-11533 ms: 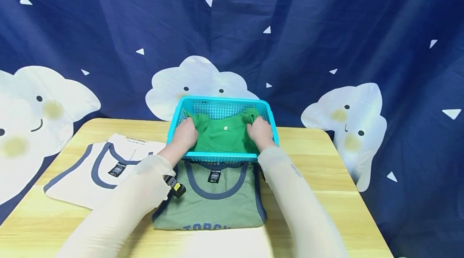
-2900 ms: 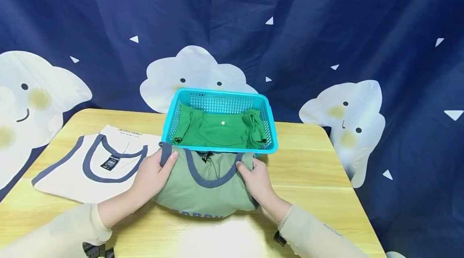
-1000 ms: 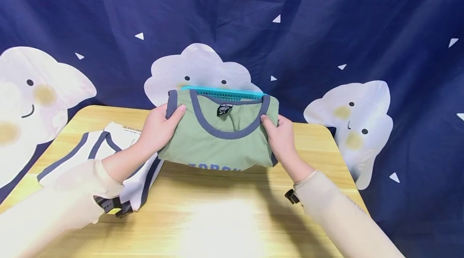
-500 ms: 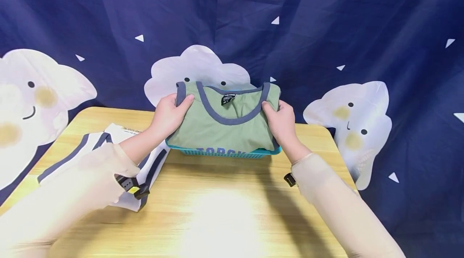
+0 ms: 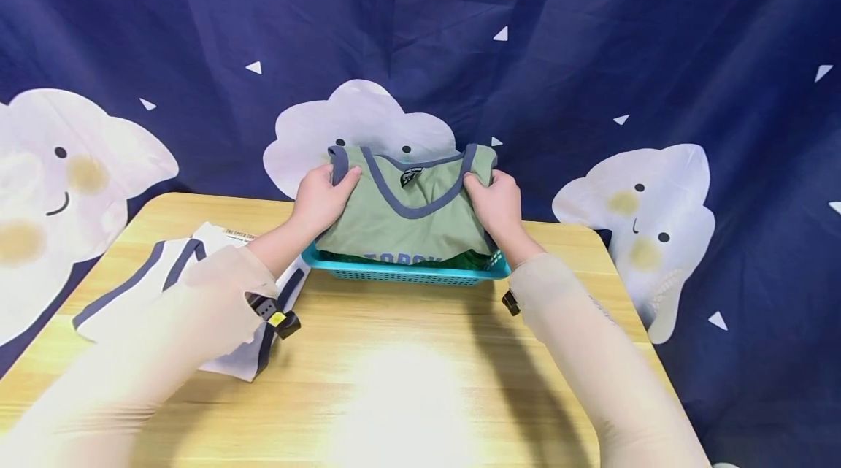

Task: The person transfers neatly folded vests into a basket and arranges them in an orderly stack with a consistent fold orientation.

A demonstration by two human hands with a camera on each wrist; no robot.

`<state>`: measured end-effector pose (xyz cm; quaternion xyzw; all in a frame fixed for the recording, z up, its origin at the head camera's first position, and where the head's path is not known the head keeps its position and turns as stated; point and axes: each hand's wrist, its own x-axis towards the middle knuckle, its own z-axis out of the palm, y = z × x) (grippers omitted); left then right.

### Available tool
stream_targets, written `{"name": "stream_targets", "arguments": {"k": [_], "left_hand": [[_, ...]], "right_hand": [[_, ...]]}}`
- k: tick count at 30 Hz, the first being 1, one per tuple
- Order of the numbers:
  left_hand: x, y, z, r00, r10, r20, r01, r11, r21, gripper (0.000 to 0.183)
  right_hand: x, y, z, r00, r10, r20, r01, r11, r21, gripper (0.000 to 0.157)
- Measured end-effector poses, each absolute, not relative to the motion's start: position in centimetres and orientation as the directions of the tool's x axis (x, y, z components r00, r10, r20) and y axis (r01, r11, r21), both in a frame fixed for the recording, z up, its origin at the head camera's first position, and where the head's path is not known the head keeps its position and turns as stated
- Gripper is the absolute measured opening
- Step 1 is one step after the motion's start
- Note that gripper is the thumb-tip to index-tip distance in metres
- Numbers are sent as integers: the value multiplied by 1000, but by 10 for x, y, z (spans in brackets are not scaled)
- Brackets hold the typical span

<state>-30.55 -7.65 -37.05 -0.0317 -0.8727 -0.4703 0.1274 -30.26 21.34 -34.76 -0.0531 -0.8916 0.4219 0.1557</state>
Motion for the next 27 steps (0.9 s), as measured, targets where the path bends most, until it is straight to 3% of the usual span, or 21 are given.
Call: {"name": "stream_targets", "arguments": {"k": [9,27], "left_hand": [[-318,-74,-388,-993,-27,119,77,622,779,71],[-320,-67,-413,-998,50,-43,4,699,716,64]], "right_hand": [[-318,210,-368,-959,223,174,31,693,-720,39],[-322,209,-410,-975,189,118,70,762,-644,38]]}}
